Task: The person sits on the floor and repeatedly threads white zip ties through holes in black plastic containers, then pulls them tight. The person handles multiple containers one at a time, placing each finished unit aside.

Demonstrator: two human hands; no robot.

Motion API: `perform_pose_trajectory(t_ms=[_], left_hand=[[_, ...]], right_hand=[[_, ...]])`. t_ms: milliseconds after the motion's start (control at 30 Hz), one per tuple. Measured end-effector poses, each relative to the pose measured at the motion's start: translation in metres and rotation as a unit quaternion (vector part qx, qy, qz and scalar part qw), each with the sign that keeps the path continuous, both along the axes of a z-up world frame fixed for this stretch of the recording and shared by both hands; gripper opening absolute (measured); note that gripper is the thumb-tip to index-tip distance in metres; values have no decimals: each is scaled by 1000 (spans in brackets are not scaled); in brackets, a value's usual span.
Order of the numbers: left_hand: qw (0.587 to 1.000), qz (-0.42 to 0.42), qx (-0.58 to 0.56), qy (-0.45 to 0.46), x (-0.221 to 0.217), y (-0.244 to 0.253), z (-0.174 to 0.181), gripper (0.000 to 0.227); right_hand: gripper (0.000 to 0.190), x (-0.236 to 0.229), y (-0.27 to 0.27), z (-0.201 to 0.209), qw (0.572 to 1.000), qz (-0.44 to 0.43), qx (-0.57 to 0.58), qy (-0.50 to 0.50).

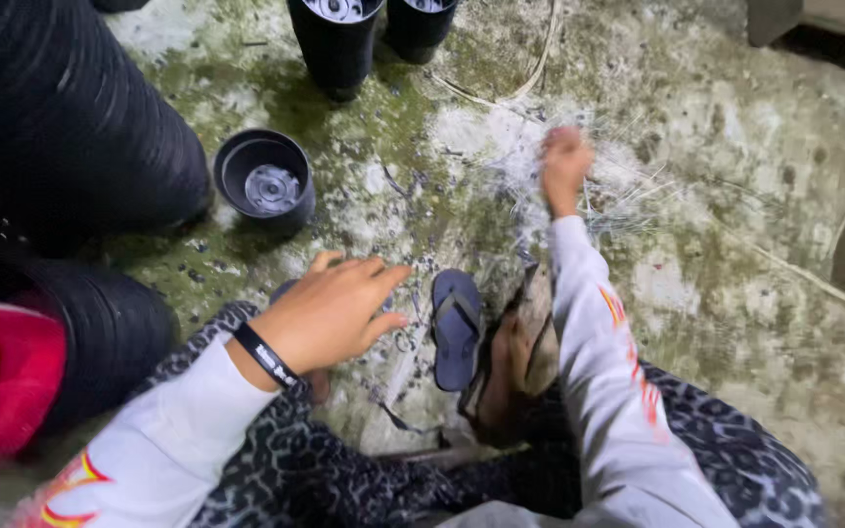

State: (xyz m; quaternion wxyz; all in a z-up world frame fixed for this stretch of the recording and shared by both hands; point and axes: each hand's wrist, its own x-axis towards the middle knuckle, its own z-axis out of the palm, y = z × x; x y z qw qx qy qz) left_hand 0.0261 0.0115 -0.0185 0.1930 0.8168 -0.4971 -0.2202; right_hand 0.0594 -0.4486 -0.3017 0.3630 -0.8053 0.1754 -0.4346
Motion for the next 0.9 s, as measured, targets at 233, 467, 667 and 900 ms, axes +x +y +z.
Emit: perform_pose_trajectory(t_ms=[233,467,667,900], left_hand=[[999,-2,-18,-32,-1,-3,7,55],[999,-3,-17,-31,-1,-9,14,55],[999,-10,-19,-27,-4,-7,14,55],[999,5,-33,-26,-3,-8,14,58]], right_hand=[[14,-2,-25,14,993,23,87,-76],[16,-6,-27,-12,978,90,169,-79],[12,0,-13,-5,983,167,17,77],[15,6,-19,24,982,167,3,84]])
